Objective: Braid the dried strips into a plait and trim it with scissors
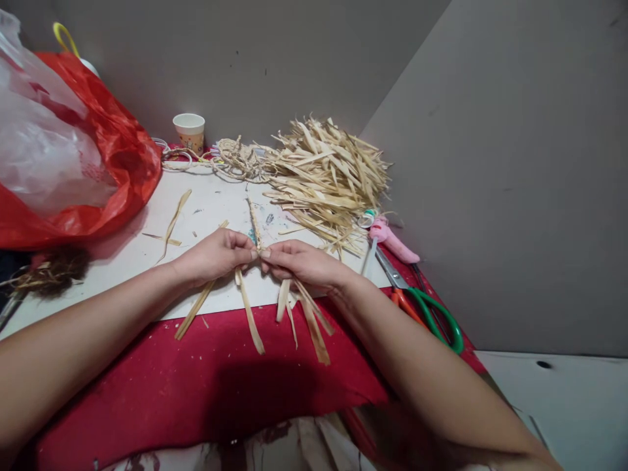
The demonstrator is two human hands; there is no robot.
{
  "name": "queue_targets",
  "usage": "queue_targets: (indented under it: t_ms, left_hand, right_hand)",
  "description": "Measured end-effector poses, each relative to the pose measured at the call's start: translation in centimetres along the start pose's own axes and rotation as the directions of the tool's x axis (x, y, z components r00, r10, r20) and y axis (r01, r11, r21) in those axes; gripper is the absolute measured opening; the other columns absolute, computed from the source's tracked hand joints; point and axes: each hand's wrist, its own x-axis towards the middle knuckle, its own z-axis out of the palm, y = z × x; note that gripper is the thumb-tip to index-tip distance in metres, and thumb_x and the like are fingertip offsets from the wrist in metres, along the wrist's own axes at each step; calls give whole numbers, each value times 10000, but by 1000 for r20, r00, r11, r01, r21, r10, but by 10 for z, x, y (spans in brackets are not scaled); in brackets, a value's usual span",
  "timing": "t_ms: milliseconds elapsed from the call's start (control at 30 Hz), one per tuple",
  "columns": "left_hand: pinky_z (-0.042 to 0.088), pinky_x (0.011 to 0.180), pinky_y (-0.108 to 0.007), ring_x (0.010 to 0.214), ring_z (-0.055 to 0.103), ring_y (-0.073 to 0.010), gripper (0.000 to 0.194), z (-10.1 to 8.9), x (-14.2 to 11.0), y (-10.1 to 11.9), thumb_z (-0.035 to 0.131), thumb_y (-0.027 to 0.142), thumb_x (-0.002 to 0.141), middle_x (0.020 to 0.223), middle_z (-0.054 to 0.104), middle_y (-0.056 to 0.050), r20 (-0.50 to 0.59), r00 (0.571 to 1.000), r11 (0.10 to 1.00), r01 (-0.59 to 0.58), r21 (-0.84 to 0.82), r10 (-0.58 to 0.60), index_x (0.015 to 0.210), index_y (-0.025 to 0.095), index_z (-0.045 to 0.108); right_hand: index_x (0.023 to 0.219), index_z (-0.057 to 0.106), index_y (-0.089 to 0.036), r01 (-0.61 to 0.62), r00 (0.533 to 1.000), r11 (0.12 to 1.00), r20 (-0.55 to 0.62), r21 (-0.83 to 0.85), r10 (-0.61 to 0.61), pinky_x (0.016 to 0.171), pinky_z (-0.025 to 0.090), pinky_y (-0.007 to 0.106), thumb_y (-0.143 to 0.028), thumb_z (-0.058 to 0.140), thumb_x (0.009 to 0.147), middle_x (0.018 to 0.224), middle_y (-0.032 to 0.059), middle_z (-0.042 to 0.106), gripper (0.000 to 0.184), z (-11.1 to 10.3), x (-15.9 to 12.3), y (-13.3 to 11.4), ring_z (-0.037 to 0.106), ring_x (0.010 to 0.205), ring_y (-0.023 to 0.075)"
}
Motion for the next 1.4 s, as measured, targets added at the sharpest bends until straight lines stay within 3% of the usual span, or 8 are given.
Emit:
queue_targets:
  t_ms: [300, 667, 867, 1000, 1133, 1233, 1333, 1400]
  left_hand:
    - [346, 530, -201, 529, 441, -77, 185, -1, 2, -7, 581, 276, 777, 627, 588, -6, 11, 992, 969, -128, 211, 128, 800, 119, 676]
    - [324, 526, -207, 533, 466, -104, 165, 1, -15, 19, 568, 206, 726, 551, 595, -1, -138, 967, 840, -111, 531, 215, 656, 131, 696]
    - [376, 619, -258, 641, 542, -159, 215, 25, -27, 11, 488, 244, 843, 704, 634, -65, -68, 893, 507, -188, 841, 444, 799, 153, 677]
    - [416, 635, -295, 707, 576, -208, 217, 38, -32, 0, 451, 160, 840, 812, 626, -107, 27, 921, 316, -161, 935, 389, 939, 140, 643]
    - [425, 637, -298, 715, 580, -209, 219, 51, -44, -5, 468, 138, 821, 840, 630, -101, 117, 927, 389, -261, 884, 355, 970, 162, 626]
    - [351, 534, -264, 534, 489, -148, 101, 53, -59, 10, 549, 223, 801, 633, 578, -32, 165, 929, 509, -323, 797, 332, 735, 199, 622]
    - [279, 467, -230, 424, 341, -82, 292, 42, -64, 35, 584, 261, 780, 451, 434, 24, 112, 940, 698, -316, 642, 322, 504, 187, 526]
    - [309, 487, -201, 487, 415, -82, 226, 30, -57, 45, 572, 269, 789, 514, 492, 21, -73, 943, 838, -250, 485, 324, 583, 178, 587]
  right_hand:
    - [528, 380, -192, -26, 995, 998, -91, 60, 32, 343, 110, 204, -361, 555, 801, 386, -99, 286, 366, 6, 6, 0, 174, 322, 32]
    - [518, 556, -148, 63, 947, 998, -313, -28, -68, 325, 128, 197, -234, 517, 719, 359, -77, 350, 222, 17, 7, 4, 227, 306, 26]
    - [514, 482, -176, 47, 948, 971, -318, 236, 31, 300, 136, 195, -246, 557, 715, 353, -89, 326, 226, 22, 1, -3, 220, 278, 35]
    - [511, 434, -183, 75, 945, 945, -324, 319, 35, 302, 151, 193, -271, 601, 729, 365, -83, 342, 288, 25, -1, -2, 244, 279, 36]
    - [585, 539, -151, 80, 947, 943, -320, 323, 29, 317, 143, 189, -276, 601, 747, 379, -90, 323, 214, 25, -2, -1, 227, 298, 31]
    - [615, 576, -142, 61, 964, 942, -265, 329, 30, 329, 140, 185, -282, 594, 758, 387, -96, 301, 200, 21, -3, 0, 213, 311, 28]
    - [574, 541, -151, 78, 980, 927, -199, 367, -4, 337, 165, 177, -266, 600, 753, 398, -95, 293, 221, 13, -4, 1, 220, 325, 27]
    - [557, 525, -152, 97, 986, 918, -162, 384, -37, 335, 179, 173, -252, 602, 752, 406, -92, 306, 232, 9, -5, -1, 227, 327, 26]
